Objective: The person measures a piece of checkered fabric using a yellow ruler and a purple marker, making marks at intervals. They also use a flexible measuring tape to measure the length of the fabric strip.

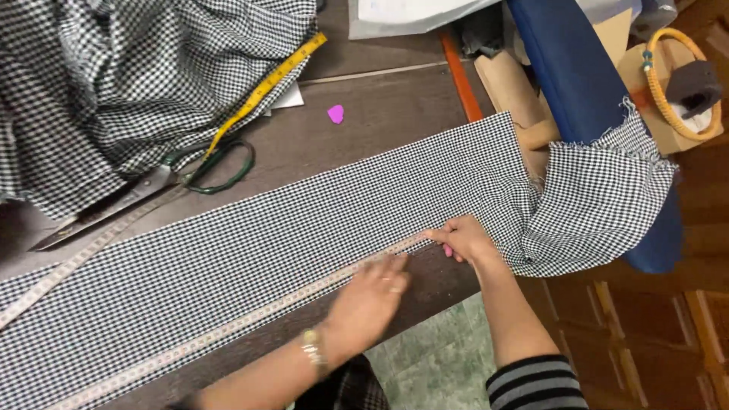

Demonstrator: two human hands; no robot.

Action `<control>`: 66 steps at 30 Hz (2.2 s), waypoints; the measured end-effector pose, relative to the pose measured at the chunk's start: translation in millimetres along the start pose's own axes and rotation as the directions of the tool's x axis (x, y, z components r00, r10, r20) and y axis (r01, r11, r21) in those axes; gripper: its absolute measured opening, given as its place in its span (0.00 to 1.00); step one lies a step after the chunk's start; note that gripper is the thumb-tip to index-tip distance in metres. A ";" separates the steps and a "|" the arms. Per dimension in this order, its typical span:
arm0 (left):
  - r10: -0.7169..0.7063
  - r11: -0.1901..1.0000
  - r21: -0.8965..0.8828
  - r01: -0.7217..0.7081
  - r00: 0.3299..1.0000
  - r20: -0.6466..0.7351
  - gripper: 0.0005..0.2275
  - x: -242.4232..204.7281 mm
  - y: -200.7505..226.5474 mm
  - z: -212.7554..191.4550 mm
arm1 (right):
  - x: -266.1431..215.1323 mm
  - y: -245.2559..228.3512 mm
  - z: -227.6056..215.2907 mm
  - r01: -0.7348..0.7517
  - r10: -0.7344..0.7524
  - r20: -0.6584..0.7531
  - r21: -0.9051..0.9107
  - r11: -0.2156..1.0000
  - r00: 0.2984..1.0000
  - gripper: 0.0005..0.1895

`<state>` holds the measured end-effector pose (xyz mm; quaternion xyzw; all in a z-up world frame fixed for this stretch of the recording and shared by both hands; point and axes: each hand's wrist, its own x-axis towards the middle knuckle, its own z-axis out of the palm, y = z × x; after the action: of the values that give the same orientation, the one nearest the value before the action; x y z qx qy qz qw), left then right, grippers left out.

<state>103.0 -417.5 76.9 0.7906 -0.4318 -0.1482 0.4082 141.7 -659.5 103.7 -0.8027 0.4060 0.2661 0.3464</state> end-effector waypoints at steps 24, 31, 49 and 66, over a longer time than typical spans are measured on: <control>0.088 0.786 0.618 0.028 0.984 -0.156 0.16 68.4 16.3 77.0 | 41.6 -66.2 -1.2 0.595 -0.617 -0.202 -0.166 0.787 0.760 0.26; 0.090 0.802 0.597 0.039 0.979 -0.185 0.17 68.1 -4.4 101.5 | 164.2 -187.6 70.3 0.827 -0.855 -0.166 -0.218 0.518 0.492 0.13; 0.024 0.652 0.757 0.046 0.996 -0.082 0.24 78.4 11.9 55.1 | 10.8 -39.5 -35.2 0.513 -0.456 -0.237 0.458 0.726 0.858 0.10; 0.019 0.677 0.735 -0.038 0.999 0.034 0.17 94.1 17.6 51.9 | -8.9 40.5 3.6 0.617 -0.475 -0.414 0.349 0.705 0.777 0.05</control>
<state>117.5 -525.2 69.4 0.8794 -0.4719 0.0350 0.0535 102.7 -669.9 94.0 -0.8094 0.2449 -0.0780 0.5280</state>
